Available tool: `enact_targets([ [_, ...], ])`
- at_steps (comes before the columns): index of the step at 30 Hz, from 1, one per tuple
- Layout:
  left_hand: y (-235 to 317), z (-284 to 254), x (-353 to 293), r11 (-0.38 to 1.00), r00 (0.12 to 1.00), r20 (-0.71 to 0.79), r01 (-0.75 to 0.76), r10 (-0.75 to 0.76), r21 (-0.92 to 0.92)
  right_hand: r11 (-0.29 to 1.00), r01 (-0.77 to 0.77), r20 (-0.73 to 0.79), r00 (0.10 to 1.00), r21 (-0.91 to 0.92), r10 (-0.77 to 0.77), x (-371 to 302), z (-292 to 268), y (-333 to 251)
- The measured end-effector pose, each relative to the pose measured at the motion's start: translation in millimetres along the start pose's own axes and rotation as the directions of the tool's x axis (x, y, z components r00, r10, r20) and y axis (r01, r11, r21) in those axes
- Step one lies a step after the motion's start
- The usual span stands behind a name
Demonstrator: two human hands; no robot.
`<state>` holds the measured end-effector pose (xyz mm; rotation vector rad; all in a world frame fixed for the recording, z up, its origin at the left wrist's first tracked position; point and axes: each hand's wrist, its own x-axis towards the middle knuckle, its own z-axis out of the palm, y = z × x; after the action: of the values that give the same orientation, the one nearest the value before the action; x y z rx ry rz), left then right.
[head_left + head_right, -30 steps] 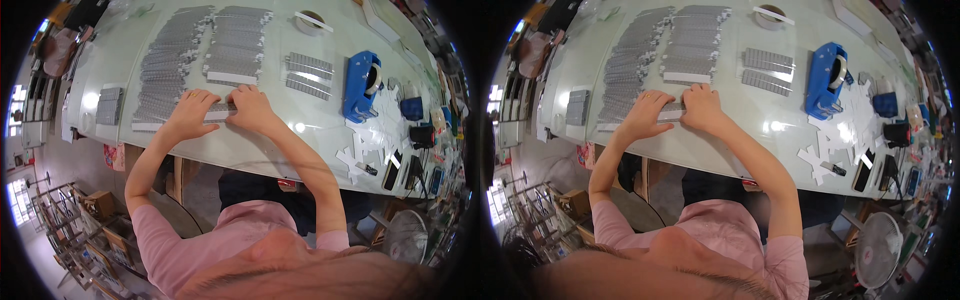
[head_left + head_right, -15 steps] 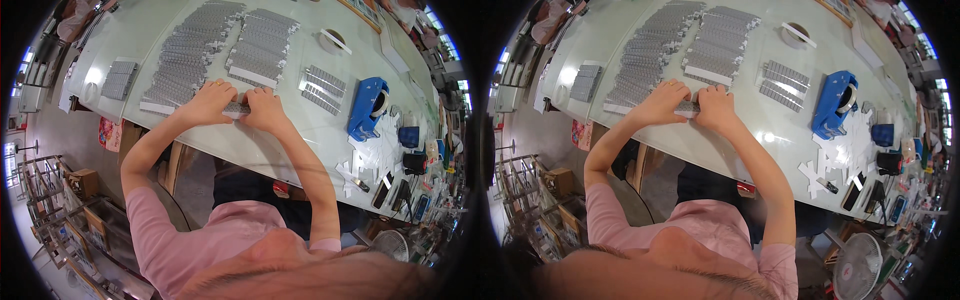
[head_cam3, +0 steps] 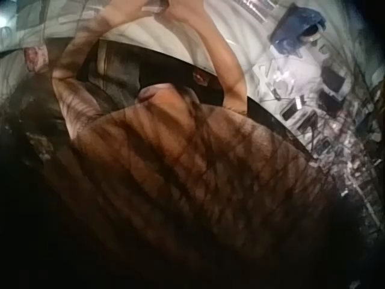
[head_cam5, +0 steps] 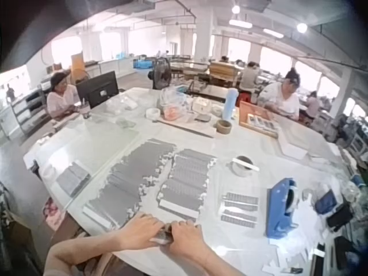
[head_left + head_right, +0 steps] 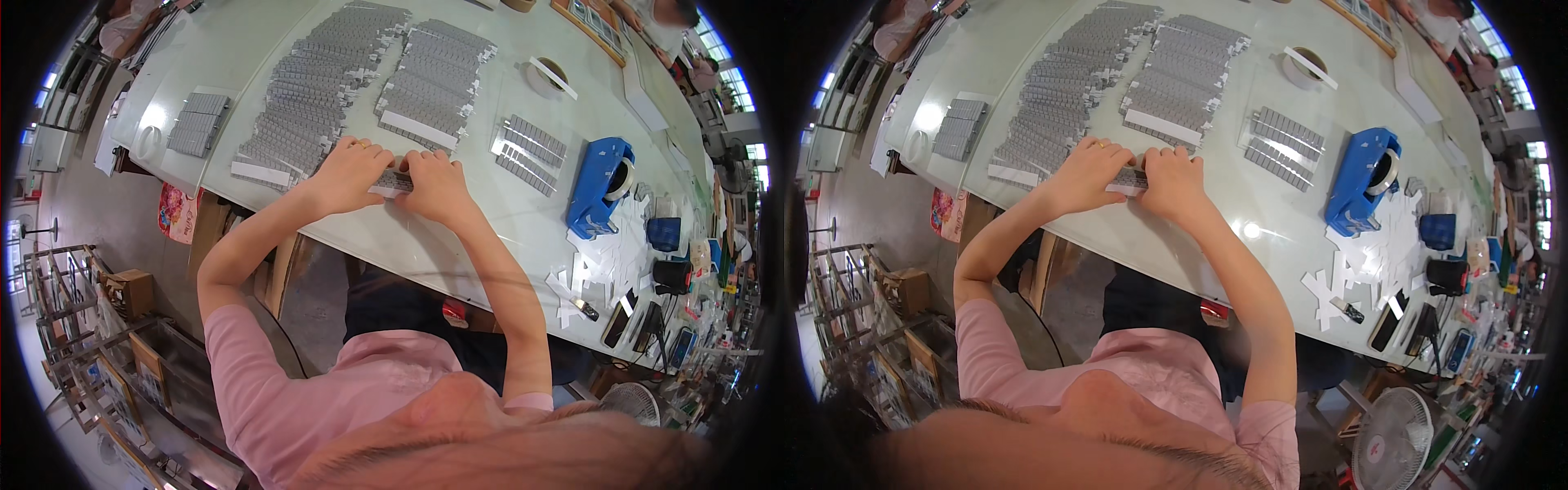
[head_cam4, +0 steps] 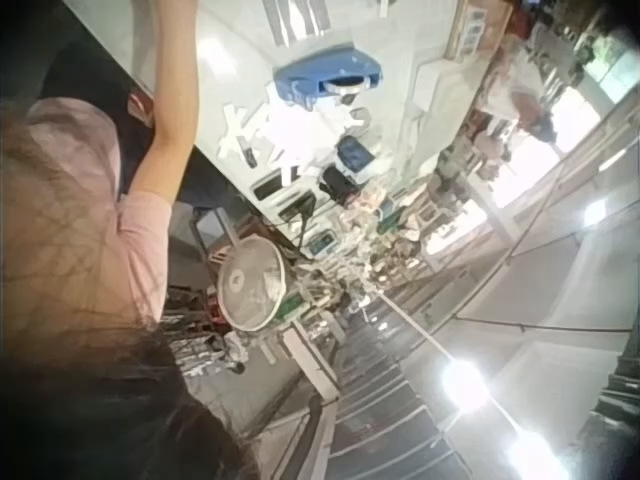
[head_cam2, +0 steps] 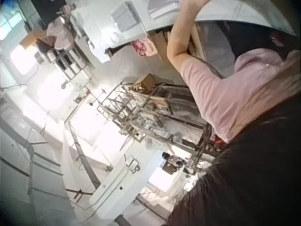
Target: The person applies white adhesive strips to grey metal components by hand at a factory workbench.
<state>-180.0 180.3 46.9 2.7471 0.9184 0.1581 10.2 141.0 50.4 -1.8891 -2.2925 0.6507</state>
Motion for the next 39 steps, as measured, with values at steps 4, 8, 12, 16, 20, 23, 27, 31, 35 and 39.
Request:
enact_targets([
  [4,2.6,-3.1,1.4,0.999,0.999,0.043,-0.001,-0.001,0.039,1.000,-0.006,0.060,0.998,-0.007,0.006,2.4,-2.5,0.5],
  [8,6.8,-2.1,-0.5,0.998,0.999,0.033,0.018,-0.020,0.055,1.000,0.008,0.013,1.000,0.012,-0.008,-0.5,0.2,0.1],
  [12,7.0,-1.9,-0.6,0.999,0.998,-0.065,0.007,-0.004,0.052,1.000,0.025,-0.038,0.999,-0.004,-0.025,-2.9,1.9,-1.3],
  [16,-0.9,1.0,10.0,1.000,0.997,-0.069,0.016,-0.015,0.021,0.999,0.035,-0.171,0.985,-0.014,-0.037,0.9,4.4,3.9],
  [20,-13.4,5.6,33.5,0.996,0.972,-0.227,-0.041,0.057,0.075,0.998,0.026,-0.312,0.949,-0.051,-0.040,14.1,5.9,14.9],
  [23,-20.7,5.8,50.1,0.990,0.966,-0.246,-0.052,0.084,0.131,0.996,0.016,-0.372,0.927,-0.086,-0.047,22.7,3.2,22.2],
  [27,-26.6,3.5,59.2,0.985,0.964,-0.249,-0.049,0.089,0.165,0.995,-0.029,-0.422,0.907,-0.098,-0.016,31.1,4.3,23.9],
  [31,-32.0,3.8,64.0,0.989,0.960,-0.265,-0.053,0.089,0.140,0.996,-0.032,-0.468,0.883,-0.083,-0.011,34.6,2.7,26.1],
  [35,-36.5,3.8,63.5,0.992,0.961,-0.265,-0.048,0.079,0.119,0.996,-0.027,-0.491,0.871,-0.086,-0.019,36.4,2.7,30.0],
  [39,-38.6,8.8,62.9,0.990,0.954,-0.283,-0.066,0.100,0.126,0.993,0.014,-0.529,0.845,-0.117,-0.074,35.9,7.4,35.5],
])
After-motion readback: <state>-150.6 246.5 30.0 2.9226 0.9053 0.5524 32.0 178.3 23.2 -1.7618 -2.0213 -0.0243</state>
